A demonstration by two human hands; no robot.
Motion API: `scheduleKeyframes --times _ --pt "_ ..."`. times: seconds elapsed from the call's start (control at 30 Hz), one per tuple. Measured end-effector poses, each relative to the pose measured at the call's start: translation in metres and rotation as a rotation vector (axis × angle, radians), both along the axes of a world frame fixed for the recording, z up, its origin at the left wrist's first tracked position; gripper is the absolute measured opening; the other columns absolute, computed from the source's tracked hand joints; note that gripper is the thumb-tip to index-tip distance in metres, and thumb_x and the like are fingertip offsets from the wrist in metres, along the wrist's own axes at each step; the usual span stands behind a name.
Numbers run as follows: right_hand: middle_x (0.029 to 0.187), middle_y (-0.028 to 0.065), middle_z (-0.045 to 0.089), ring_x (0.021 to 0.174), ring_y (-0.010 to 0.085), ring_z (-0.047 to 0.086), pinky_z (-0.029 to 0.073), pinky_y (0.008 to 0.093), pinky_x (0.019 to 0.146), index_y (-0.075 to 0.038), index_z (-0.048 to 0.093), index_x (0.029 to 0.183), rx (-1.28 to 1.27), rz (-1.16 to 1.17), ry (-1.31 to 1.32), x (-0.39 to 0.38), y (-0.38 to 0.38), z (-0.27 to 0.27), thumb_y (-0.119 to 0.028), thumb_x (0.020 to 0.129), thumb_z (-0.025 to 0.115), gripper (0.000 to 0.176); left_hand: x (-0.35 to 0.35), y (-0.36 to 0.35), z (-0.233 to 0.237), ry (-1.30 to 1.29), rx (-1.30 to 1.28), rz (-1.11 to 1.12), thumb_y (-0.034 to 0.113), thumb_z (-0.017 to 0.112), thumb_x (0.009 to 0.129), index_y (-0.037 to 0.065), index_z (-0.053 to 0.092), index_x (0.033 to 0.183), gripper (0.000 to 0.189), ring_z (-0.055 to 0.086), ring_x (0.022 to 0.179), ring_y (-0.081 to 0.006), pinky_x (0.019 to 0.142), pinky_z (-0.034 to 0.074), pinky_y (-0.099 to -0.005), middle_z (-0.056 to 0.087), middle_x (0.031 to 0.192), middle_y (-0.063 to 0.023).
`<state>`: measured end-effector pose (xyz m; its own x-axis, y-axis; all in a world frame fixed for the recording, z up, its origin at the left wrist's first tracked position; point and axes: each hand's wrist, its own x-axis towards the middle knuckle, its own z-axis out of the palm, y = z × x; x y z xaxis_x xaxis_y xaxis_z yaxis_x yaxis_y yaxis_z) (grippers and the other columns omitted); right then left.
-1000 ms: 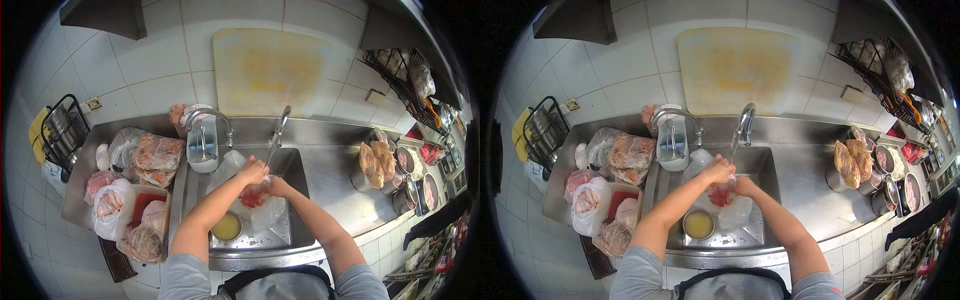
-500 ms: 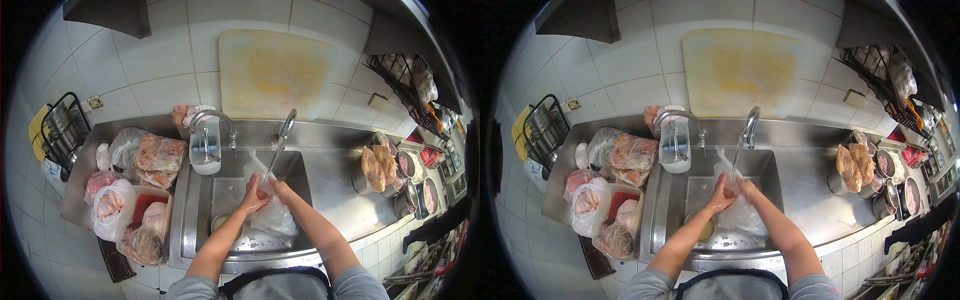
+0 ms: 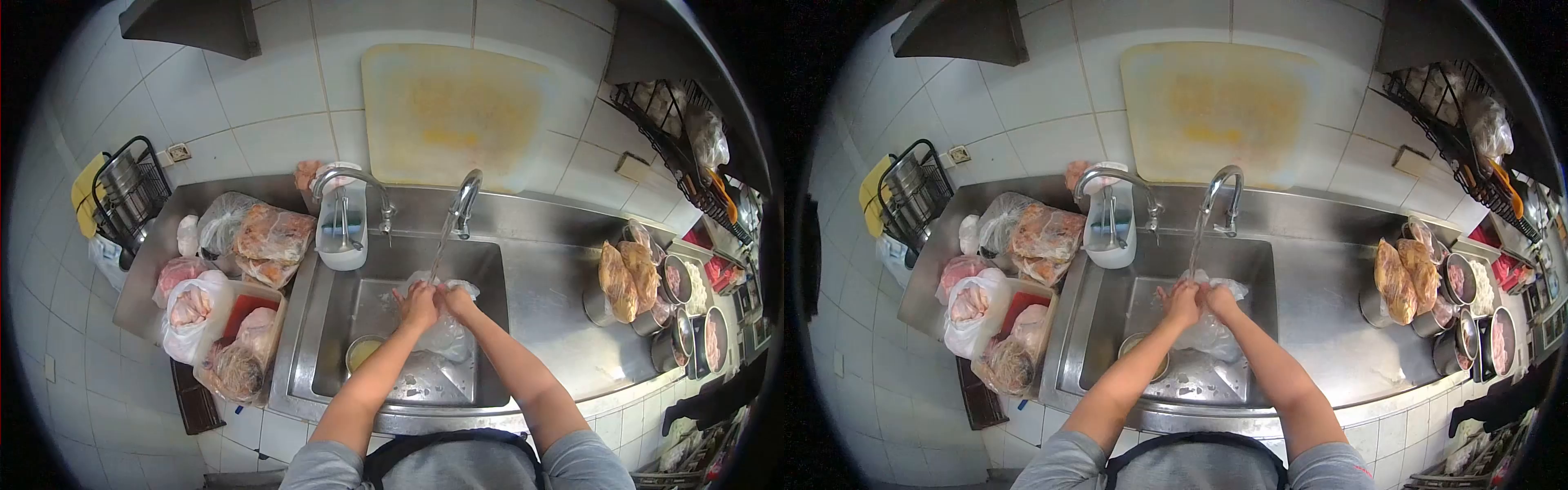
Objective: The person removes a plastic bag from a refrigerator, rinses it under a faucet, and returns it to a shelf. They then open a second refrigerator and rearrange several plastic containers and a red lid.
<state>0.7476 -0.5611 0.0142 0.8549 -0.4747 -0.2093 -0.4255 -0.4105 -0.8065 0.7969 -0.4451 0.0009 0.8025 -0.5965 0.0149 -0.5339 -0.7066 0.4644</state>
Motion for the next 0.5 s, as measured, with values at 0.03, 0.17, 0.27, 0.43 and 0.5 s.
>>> scheduleKeyframes --times 0.03,0.17,0.27,0.43,0.5 --pt "0.089 0.0302 0.062 0.085 0.0380 0.063 0.047 0.0434 0.074 0.012 0.062 0.087 -0.068 0.002 -0.003 0.002 -0.001 -0.004 -0.047 0.090 0.049 0.061 0.003 -0.001 0.002 -0.003 0.013 0.001 0.021 0.063 0.076 0.013 0.057 0.114 0.039 0.034 0.130 -0.0253 0.102 0.009 -0.0708 0.049 0.130 -0.0049" --pt "0.085 0.0322 0.061 0.086 0.0435 0.061 0.047 0.0463 0.077 0.009 0.064 0.080 -0.294 0.098 -0.033 0.009 -0.002 -0.001 -0.047 0.088 0.049 0.058 0.018 0.006 0.016 -0.131 0.066 -0.010 0.024 0.062 0.077 0.015 0.068 0.097 0.022 0.044 0.123 -0.0261 0.102 0.006 -0.0696 0.063 0.110 -0.0051" --pt "0.082 0.0319 0.060 0.085 0.0445 0.060 0.046 0.0474 0.078 0.008 0.064 0.077 -0.385 0.159 -0.071 0.016 -0.005 -0.001 -0.045 0.088 0.050 0.056 0.026 0.009 0.028 -0.245 0.243 -0.036 0.029 0.062 0.079 0.022 0.070 0.093 0.018 0.047 0.122 -0.0265 0.103 0.005 -0.0684 0.066 0.105 -0.0015" --pt "0.081 0.0309 0.061 0.083 0.0437 0.060 0.047 0.0481 0.077 0.007 0.065 0.077 -0.388 0.140 -0.076 0.017 0.000 0.011 -0.044 0.087 0.051 0.053 0.028 0.017 0.029 -0.265 0.137 -0.013 0.031 0.068 0.074 0.025 0.070 0.098 0.025 0.047 0.122 -0.0253 0.105 -0.004 -0.0641 0.066 0.107 0.0003" --pt "0.081 0.0306 0.061 0.082 0.0437 0.061 0.047 0.0481 0.076 0.007 0.065 0.078 -0.352 0.128 -0.090 0.013 0.000 0.014 -0.043 0.087 0.052 0.052 0.027 0.023 0.030 -0.308 0.092 -0.060 0.029 0.068 0.072 0.021 0.070 0.092 0.022 0.047 0.121 -0.0253 0.107 -0.004 -0.0619 0.066 0.105 -0.0027"
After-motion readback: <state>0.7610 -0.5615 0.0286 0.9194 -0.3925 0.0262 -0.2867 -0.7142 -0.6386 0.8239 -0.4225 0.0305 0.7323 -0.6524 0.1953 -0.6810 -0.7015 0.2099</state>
